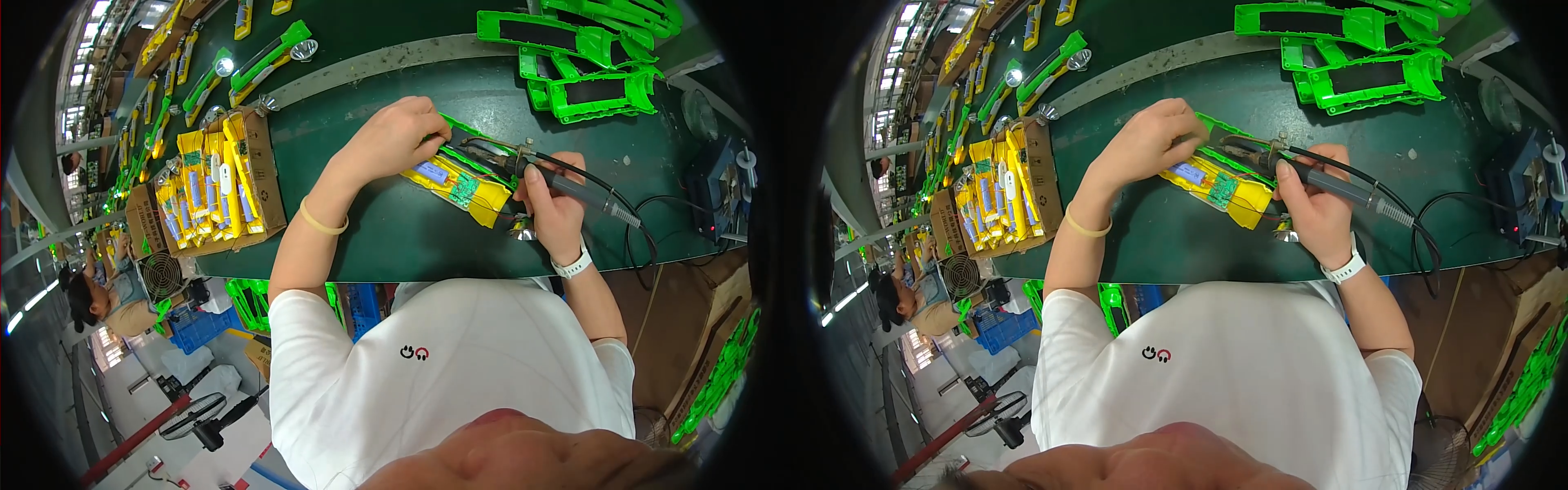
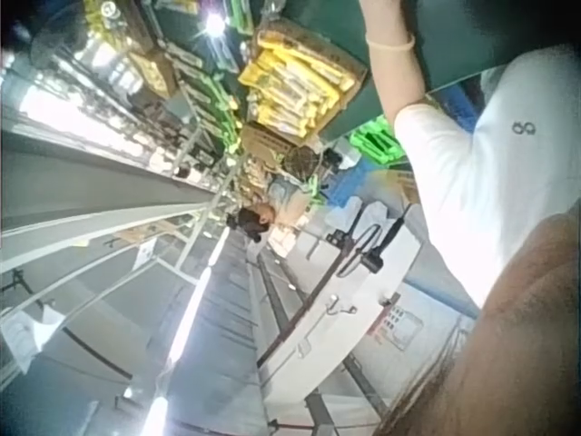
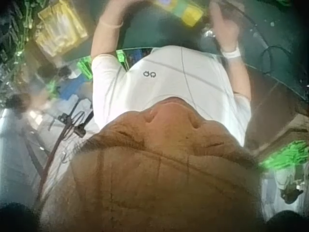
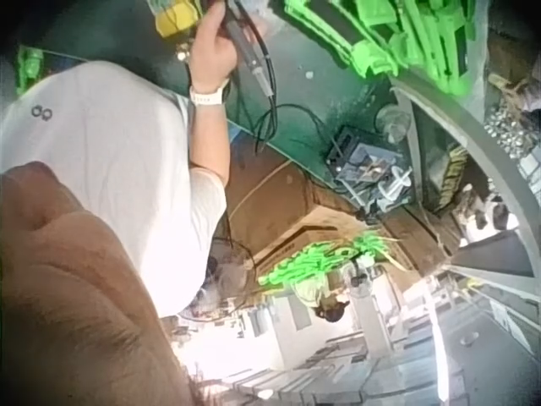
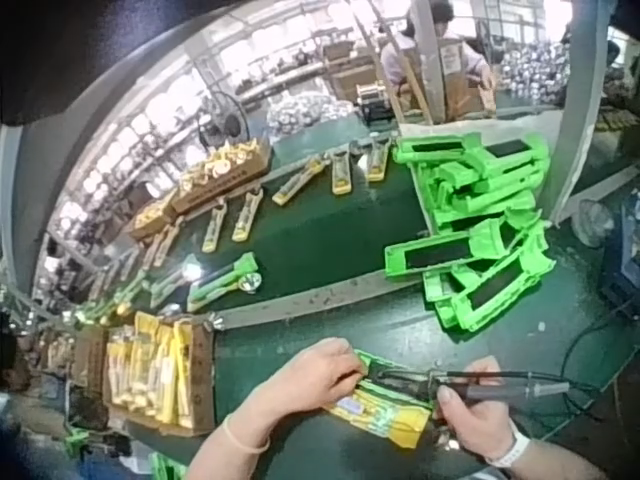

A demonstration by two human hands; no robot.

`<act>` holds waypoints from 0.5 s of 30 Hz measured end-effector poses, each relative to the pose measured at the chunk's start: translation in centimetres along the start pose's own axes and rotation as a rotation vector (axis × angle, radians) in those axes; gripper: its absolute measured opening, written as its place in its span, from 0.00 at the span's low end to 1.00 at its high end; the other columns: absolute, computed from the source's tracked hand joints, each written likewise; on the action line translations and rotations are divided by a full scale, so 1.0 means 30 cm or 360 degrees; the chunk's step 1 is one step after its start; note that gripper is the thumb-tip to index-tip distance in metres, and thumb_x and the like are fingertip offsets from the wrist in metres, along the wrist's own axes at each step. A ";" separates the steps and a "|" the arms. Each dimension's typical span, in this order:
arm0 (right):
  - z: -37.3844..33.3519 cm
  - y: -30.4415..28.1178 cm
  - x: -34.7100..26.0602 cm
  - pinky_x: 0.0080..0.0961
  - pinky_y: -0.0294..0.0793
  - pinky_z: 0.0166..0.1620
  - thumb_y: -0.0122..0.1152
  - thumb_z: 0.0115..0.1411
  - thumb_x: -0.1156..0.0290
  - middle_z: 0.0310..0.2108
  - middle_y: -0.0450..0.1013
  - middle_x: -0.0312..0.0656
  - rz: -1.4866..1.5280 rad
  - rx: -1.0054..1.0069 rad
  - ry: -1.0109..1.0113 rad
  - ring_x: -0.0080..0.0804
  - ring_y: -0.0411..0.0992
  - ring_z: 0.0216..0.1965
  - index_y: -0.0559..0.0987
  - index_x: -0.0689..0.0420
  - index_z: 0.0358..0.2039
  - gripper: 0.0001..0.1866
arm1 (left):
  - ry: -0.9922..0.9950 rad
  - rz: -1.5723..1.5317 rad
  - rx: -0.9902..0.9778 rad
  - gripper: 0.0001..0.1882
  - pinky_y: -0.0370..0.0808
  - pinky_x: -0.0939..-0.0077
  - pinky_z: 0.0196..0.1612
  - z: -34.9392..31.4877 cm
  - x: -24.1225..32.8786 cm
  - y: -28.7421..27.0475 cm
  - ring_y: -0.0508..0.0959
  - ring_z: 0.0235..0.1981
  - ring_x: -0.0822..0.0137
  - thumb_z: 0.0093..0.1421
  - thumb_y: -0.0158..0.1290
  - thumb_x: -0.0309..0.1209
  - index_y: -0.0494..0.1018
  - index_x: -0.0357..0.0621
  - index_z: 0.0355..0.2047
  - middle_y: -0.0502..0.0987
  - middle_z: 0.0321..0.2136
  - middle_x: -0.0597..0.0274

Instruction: Soldering electrical components and wires onto small circuit boards for flashlight assembly.

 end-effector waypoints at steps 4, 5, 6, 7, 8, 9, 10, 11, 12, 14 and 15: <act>0.004 0.010 0.018 0.12 0.68 0.25 0.56 0.55 0.77 0.26 0.65 0.36 0.0016 -0.0039 0.0006 0.16 0.67 0.22 0.60 0.60 0.35 0.14 | 0.0058 -0.0078 0.0025 0.04 0.70 0.72 0.31 -0.007 -0.003 -0.002 0.71 0.28 0.61 0.49 0.51 0.26 0.73 0.41 0.26 0.67 0.24 0.59; 0.005 0.012 0.017 0.12 0.68 0.25 0.56 0.55 0.77 0.26 0.65 0.36 0.0013 -0.0041 0.0006 0.16 0.67 0.22 0.60 0.60 0.35 0.14 | 0.0030 -0.0091 0.0007 0.04 0.70 0.73 0.32 -0.007 -0.006 -0.001 0.70 0.28 0.62 0.49 0.51 0.26 0.73 0.41 0.26 0.67 0.25 0.59; 0.005 0.014 0.022 0.12 0.67 0.25 0.56 0.55 0.77 0.26 0.65 0.36 -0.0011 -0.0044 0.0038 0.16 0.67 0.22 0.60 0.60 0.35 0.14 | 0.0002 -0.0104 -0.0012 0.04 0.70 0.73 0.32 -0.007 -0.009 0.002 0.70 0.28 0.62 0.49 0.51 0.26 0.73 0.41 0.27 0.67 0.25 0.59; 0.005 0.015 0.028 0.12 0.67 0.25 0.56 0.55 0.77 0.27 0.65 0.36 -0.0035 -0.0046 0.0070 0.16 0.67 0.22 0.61 0.60 0.36 0.14 | 0.0002 -0.0106 -0.0011 0.04 0.70 0.73 0.32 -0.005 -0.010 0.002 0.70 0.28 0.62 0.49 0.51 0.26 0.73 0.41 0.27 0.67 0.25 0.59; 0.007 0.015 0.029 0.12 0.67 0.25 0.56 0.55 0.77 0.27 0.65 0.36 -0.0035 -0.0047 0.0071 0.16 0.67 0.22 0.61 0.60 0.36 0.14 | 0.0021 -0.0092 -0.0029 0.04 0.70 0.73 0.32 -0.003 -0.009 0.006 0.70 0.28 0.62 0.48 0.51 0.26 0.73 0.41 0.27 0.67 0.26 0.59; 0.010 0.015 0.030 0.12 0.67 0.25 0.57 0.55 0.77 0.27 0.65 0.36 -0.0049 -0.0052 0.0060 0.16 0.67 0.22 0.61 0.60 0.36 0.14 | 0.0041 -0.0077 -0.0049 0.05 0.70 0.73 0.32 -0.001 -0.006 0.010 0.70 0.28 0.63 0.48 0.51 0.25 0.73 0.42 0.27 0.66 0.26 0.59; 0.013 0.014 0.029 0.12 0.67 0.24 0.57 0.55 0.77 0.27 0.65 0.36 -0.0062 -0.0055 0.0048 0.16 0.66 0.22 0.61 0.60 0.36 0.14 | 0.0040 -0.0077 -0.0049 0.05 0.70 0.73 0.32 0.002 -0.002 0.009 0.70 0.28 0.63 0.48 0.51 0.25 0.73 0.42 0.27 0.66 0.26 0.59; 0.016 0.017 0.025 0.12 0.67 0.24 0.57 0.55 0.77 0.27 0.65 0.36 -0.0062 -0.0055 0.0048 0.16 0.66 0.22 0.61 0.60 0.36 0.14 | 0.0026 -0.0060 -0.0048 0.04 0.70 0.73 0.32 0.007 0.000 0.007 0.70 0.28 0.63 0.48 0.52 0.25 0.73 0.42 0.27 0.66 0.26 0.59; 0.019 0.022 0.017 0.12 0.67 0.24 0.56 0.55 0.78 0.27 0.65 0.36 -0.0028 -0.0044 0.0048 0.16 0.66 0.22 0.61 0.60 0.36 0.14 | 0.0013 -0.0042 -0.0048 0.04 0.70 0.73 0.32 0.011 0.002 0.007 0.70 0.28 0.63 0.48 0.52 0.25 0.73 0.42 0.27 0.66 0.26 0.59; 0.016 0.017 0.004 0.12 0.66 0.23 0.56 0.55 0.78 0.27 0.65 0.36 0.0006 -0.0031 0.0046 0.16 0.66 0.22 0.60 0.59 0.36 0.14 | 0.0003 -0.0032 -0.0047 0.04 0.70 0.73 0.32 0.011 0.004 0.006 0.70 0.28 0.63 0.48 0.52 0.25 0.73 0.42 0.27 0.66 0.26 0.59; 0.009 0.008 -0.003 0.12 0.65 0.22 0.56 0.55 0.78 0.26 0.65 0.35 0.0095 -0.0014 0.0037 0.16 0.66 0.21 0.60 0.59 0.37 0.14 | -0.0008 -0.0023 -0.0045 0.04 0.70 0.73 0.33 0.012 0.004 0.005 0.70 0.28 0.63 0.48 0.52 0.25 0.73 0.42 0.26 0.66 0.26 0.59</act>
Point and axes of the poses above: each hand's wrist, its own z-axis towards the middle knuckle, its own y-axis out of the palm, x = y × z, the point moved 9 cm from there along z, towards the middle knuckle
